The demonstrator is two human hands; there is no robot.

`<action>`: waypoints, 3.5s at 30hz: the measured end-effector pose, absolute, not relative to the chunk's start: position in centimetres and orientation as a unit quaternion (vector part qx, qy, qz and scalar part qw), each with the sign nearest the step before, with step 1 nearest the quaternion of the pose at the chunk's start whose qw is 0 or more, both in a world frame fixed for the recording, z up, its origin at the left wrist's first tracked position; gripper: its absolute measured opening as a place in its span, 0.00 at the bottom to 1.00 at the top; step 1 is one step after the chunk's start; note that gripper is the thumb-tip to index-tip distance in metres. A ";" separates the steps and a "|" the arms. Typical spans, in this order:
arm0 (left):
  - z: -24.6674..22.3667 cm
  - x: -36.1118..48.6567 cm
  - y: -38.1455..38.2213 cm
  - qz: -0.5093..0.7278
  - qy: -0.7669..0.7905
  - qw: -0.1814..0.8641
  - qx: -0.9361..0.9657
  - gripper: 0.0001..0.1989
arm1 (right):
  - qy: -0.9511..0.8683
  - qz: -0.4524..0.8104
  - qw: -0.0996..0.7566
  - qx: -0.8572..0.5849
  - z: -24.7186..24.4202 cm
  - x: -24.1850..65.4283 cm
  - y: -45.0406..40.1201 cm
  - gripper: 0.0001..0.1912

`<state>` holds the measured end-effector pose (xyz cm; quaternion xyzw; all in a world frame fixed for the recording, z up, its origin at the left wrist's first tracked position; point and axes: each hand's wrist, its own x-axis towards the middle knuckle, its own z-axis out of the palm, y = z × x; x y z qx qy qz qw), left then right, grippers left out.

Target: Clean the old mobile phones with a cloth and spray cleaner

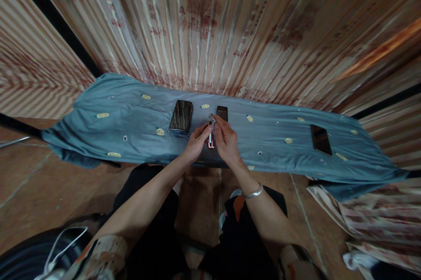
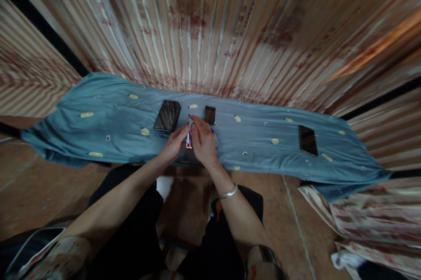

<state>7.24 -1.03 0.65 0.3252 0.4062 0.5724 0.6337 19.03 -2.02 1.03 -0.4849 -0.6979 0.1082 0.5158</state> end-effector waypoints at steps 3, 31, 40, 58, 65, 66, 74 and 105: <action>1.1 7.1 -1.2 0.547 0.400 0.663 0.318 0.11 | -0.694 0.128 0.515 -0.487 0.9 19.4 -1.7 0.21; 3.3 5.5 -0.1 0.593 0.371 0.704 0.122 0.13 | -0.722 0.131 0.444 -0.514 -1.4 17.8 -2.1 0.21; 3.1 5.0 0.6 0.598 0.373 0.701 0.110 0.18 | -0.788 0.060 0.379 -0.482 -1.3 17.4 -3.4 0.24; 2.5 6.5 0.2 0.587 0.332 0.736 0.056 0.20 | -0.823 -0.027 0.374 -0.427 -0.1 16.9 -3.6 0.19; 2.9 5.3 0.7 0.566 0.360 0.740 0.040 0.22 | -0.822 -0.025 0.373 -0.429 -0.4 17.8 -2.8 0.19; 2.9 5.2 0.6 0.563 0.366 0.740 0.041 0.22 | -0.822 -0.030 0.374 -0.428 -0.4 17.8 -2.8 0.19; 2.7 5.9 0.0 0.594 0.329 0.732 0.054 0.16 | -0.821 0.000 0.393 -0.414 -0.3 16.8 -3.6 0.21; 2.1 5.9 0.6 0.620 0.366 0.673 0.171 0.07 | -0.780 0.101 0.404 -0.466 -1.0 16.5 -3.5 0.33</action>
